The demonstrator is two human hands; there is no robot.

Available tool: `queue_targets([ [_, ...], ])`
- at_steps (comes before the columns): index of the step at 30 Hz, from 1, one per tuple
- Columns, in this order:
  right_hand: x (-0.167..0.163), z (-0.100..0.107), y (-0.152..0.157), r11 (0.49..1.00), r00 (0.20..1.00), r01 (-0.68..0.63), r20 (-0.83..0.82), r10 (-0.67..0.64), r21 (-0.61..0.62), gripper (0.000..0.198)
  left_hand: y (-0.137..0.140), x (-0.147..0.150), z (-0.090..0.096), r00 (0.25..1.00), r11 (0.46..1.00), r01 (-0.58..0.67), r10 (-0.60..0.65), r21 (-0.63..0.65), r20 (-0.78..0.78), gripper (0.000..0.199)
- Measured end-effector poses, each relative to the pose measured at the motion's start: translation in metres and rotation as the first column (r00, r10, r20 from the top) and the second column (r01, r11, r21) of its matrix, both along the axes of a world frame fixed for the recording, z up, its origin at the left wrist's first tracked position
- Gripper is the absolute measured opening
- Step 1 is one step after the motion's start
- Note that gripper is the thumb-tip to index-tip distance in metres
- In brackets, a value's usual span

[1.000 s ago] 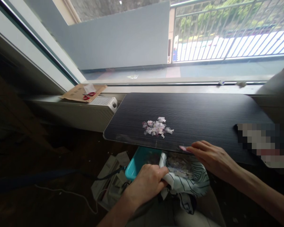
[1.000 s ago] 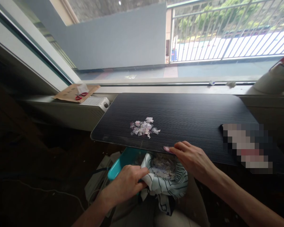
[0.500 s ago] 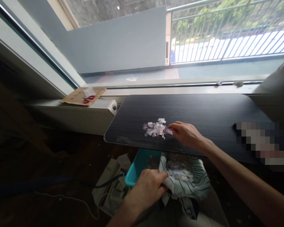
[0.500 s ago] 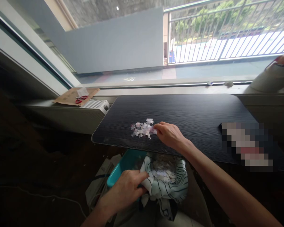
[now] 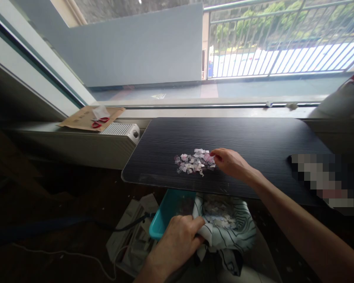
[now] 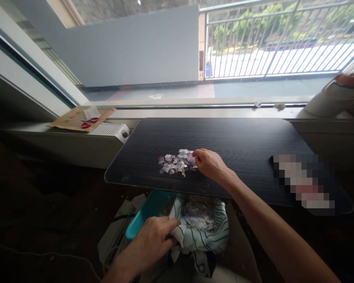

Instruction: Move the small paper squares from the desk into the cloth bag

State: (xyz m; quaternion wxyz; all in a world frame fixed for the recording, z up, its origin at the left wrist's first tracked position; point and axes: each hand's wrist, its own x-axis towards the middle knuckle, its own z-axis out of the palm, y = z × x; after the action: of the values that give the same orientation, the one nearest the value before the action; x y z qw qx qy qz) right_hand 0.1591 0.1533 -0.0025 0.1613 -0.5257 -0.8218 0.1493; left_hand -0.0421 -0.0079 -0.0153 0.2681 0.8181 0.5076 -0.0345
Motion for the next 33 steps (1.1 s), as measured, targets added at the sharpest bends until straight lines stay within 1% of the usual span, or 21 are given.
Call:
queue_targets([
  [3, 0.015, 0.004, -0.003, 0.999, 1.000, 0.026, -0.001, -0.026, 0.032, 0.032, 0.002, 0.002, 0.002, 1.000, 1.000, -0.001, 0.001, -0.024, -0.001, 0.007],
  [7, 0.026, 0.005, -0.012, 0.999, 0.999, -0.044, -0.024, 0.044, 0.002, 0.030, 0.003, 0.004, 0.005, 1.000, 0.999, 0.015, -0.015, -0.035, 0.018, 0.006],
  [10, 0.035, 0.003, -0.018, 1.000, 0.998, -0.021, -0.059, 0.022, 0.016, 0.028, 0.002, 0.006, 0.004, 0.999, 1.000, 0.024, -0.024, -0.010, 0.033, 0.008],
  [14, 0.045, -0.001, -0.018, 1.000, 1.000, 0.002, -0.015, -0.001, 0.019, 0.028, 0.002, 0.008, 0.003, 0.999, 1.000, 0.019, -0.019, -0.010, 0.035, 0.009],
  [17, 0.047, -0.002, -0.015, 0.998, 0.999, 0.043, -0.007, -0.042, 0.050, 0.028, 0.002, 0.008, 0.004, 0.999, 1.000, 0.021, -0.020, -0.015, 0.044, 0.009],
  [22, 0.045, 0.003, -0.022, 0.999, 0.999, -0.032, 0.025, 0.031, 0.036, 0.028, 0.002, 0.007, 0.005, 0.999, 0.999, 0.036, -0.036, -0.015, 0.022, 0.009],
  [27, 0.047, 0.011, -0.035, 0.999, 0.998, -0.030, 0.052, 0.029, 0.016, 0.028, 0.003, 0.008, 0.003, 0.999, 0.999, 0.040, -0.040, -0.018, 0.027, 0.008],
  [30, 0.049, 0.009, -0.031, 0.999, 0.998, -0.026, 0.052, 0.024, 0.035, 0.028, 0.004, 0.010, 0.003, 0.998, 0.999, 0.047, -0.046, -0.019, 0.030, 0.006],
  [33, 0.051, 0.005, -0.022, 0.999, 0.998, 0.017, 0.067, -0.019, 0.041, 0.028, 0.004, 0.011, 0.003, 0.998, 0.999, 0.051, -0.050, -0.011, 0.027, 0.005],
])
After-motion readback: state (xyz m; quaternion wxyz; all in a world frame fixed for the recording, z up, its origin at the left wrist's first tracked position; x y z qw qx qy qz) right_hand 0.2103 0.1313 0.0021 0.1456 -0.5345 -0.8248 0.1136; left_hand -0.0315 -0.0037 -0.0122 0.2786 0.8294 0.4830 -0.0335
